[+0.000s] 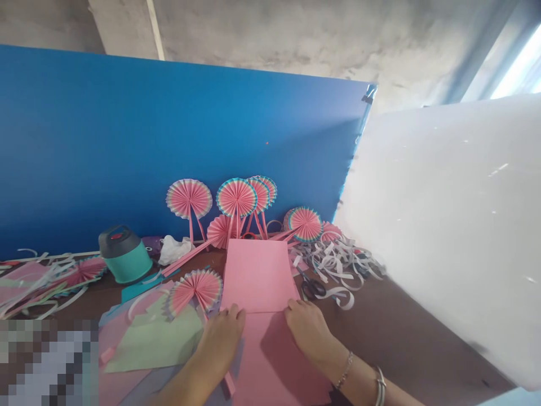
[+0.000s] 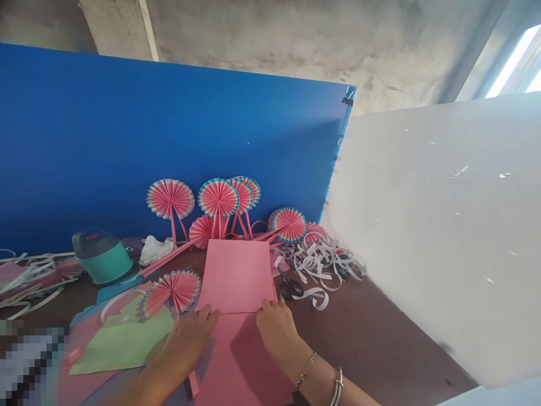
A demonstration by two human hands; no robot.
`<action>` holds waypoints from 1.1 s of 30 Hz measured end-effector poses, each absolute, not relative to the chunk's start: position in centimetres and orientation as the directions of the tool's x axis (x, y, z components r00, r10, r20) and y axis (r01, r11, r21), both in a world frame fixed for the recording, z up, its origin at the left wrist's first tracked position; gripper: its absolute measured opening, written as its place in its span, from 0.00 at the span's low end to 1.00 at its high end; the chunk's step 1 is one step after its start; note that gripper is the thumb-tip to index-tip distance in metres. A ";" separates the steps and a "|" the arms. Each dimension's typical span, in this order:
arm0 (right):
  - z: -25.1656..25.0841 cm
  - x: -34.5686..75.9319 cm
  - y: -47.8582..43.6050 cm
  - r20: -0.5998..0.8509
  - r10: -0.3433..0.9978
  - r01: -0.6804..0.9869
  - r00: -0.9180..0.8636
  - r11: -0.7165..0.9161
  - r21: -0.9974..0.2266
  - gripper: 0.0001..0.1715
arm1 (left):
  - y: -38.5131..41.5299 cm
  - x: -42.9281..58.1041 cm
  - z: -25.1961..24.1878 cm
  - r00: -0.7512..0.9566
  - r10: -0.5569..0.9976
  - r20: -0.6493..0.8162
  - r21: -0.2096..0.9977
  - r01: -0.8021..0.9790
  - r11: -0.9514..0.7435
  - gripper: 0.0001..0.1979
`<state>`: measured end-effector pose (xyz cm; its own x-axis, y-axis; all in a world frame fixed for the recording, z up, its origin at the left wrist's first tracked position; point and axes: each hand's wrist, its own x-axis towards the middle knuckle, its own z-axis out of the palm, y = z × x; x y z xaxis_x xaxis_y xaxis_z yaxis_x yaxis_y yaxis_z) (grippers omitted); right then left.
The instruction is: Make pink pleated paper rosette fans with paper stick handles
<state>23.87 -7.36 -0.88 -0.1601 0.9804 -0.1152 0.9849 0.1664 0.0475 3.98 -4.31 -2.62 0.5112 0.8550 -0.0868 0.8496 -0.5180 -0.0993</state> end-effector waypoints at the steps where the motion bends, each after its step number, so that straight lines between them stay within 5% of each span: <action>1: -0.8 24.1 -7.3 -0.115 0.979 0.983 -0.171 0.178 0.050 0.16 | -4.1 3.8 -2.5 0.507 0.857 -0.090 -0.094 0.852 -0.514 0.19; 11: -1.6 25.8 -6.1 -0.017 0.940 0.937 -0.341 0.341 0.069 0.12 | -2.4 2.4 -2.0 0.603 0.796 -0.053 -0.012 0.797 -0.604 0.14; 20: -1.8 26.6 -5.9 0.117 0.911 0.915 -0.396 0.402 -0.031 0.06 | -2.7 2.5 -2.0 0.601 0.799 -0.030 -0.021 0.799 -0.601 0.13; 27: -2.8 26.0 -5.5 0.147 0.820 0.833 -0.553 0.546 0.086 0.11 | -3.0 2.4 -2.6 0.613 0.790 0.026 0.052 0.788 -0.613 0.13; 33: -3.0 26.4 -5.5 0.124 0.893 0.890 -0.433 0.445 -0.099 0.13 | -2.8 2.2 -2.0 0.546 0.837 0.041 0.246 0.807 -0.538 0.15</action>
